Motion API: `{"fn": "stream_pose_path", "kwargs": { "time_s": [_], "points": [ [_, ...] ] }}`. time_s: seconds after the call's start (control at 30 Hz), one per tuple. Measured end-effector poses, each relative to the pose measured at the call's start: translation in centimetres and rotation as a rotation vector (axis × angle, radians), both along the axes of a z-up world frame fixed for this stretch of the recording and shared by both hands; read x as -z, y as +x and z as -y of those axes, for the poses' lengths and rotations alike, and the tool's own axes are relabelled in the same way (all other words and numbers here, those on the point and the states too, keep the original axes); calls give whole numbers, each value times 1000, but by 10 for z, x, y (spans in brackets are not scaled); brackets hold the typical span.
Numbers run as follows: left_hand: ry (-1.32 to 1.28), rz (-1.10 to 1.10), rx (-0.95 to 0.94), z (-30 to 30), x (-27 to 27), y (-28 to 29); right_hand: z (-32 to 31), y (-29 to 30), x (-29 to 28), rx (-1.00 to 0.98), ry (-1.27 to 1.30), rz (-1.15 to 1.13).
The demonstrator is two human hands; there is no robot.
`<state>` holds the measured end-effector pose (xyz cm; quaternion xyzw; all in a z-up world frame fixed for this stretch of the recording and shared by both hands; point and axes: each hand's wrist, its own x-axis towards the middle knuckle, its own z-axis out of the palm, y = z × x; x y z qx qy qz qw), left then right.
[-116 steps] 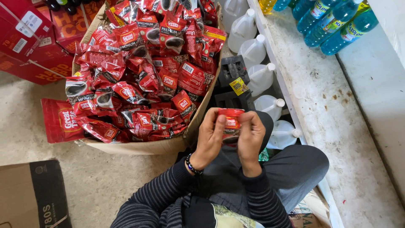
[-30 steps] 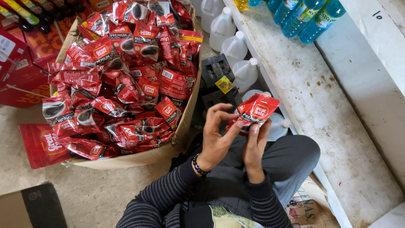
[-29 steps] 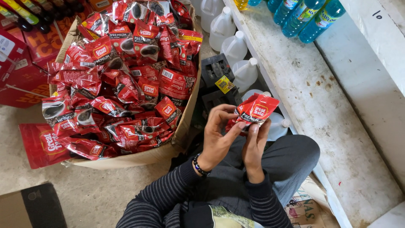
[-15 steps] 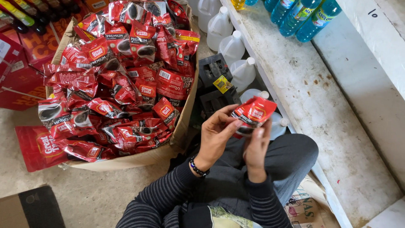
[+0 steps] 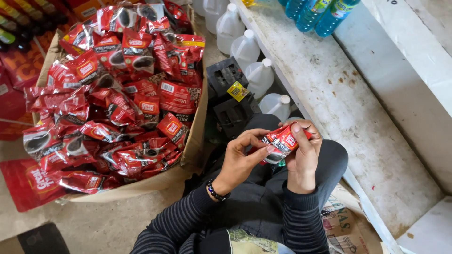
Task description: Stocking small coffee sachets from a cardboard box onto a grocery store shelf.
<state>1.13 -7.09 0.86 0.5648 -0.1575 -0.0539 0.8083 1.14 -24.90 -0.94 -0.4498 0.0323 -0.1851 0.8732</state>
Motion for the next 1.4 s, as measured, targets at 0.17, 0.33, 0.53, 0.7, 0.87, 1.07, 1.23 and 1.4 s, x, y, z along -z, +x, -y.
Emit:
{"fn": "stream_pose_path", "kwargs": {
  "time_s": [0.17, 0.33, 0.53, 0.7, 0.87, 1.07, 1.23, 1.4],
  "points": [
    [-120, -53, 86, 15, 0, -1, 14, -8, -12, 79, -41, -28],
    [-148, -138, 178, 30, -1, -6, 37, -23, -18, 93, -110, 19],
    [-91, -73, 221, 49, -2, -10, 56, -35, -19, 262, -278, -51],
    [-278, -245, 259, 68, -11, -6, 40, -46, -62, 287, -135, 79],
    [-383, -220, 240, 97, -26, -2, 61, -72, -33, 481, -434, 77],
    [-377, -165, 380, 149, -36, -7, 80, -102, -66, 715, -540, -19],
    [-481, -53, 443, 193, -56, -15, 98, -125, -91, 827, -678, -124],
    [-331, 165, 401, 237, -77, -24, 131, -151, -100, 1023, -865, -130]
  ]
}}
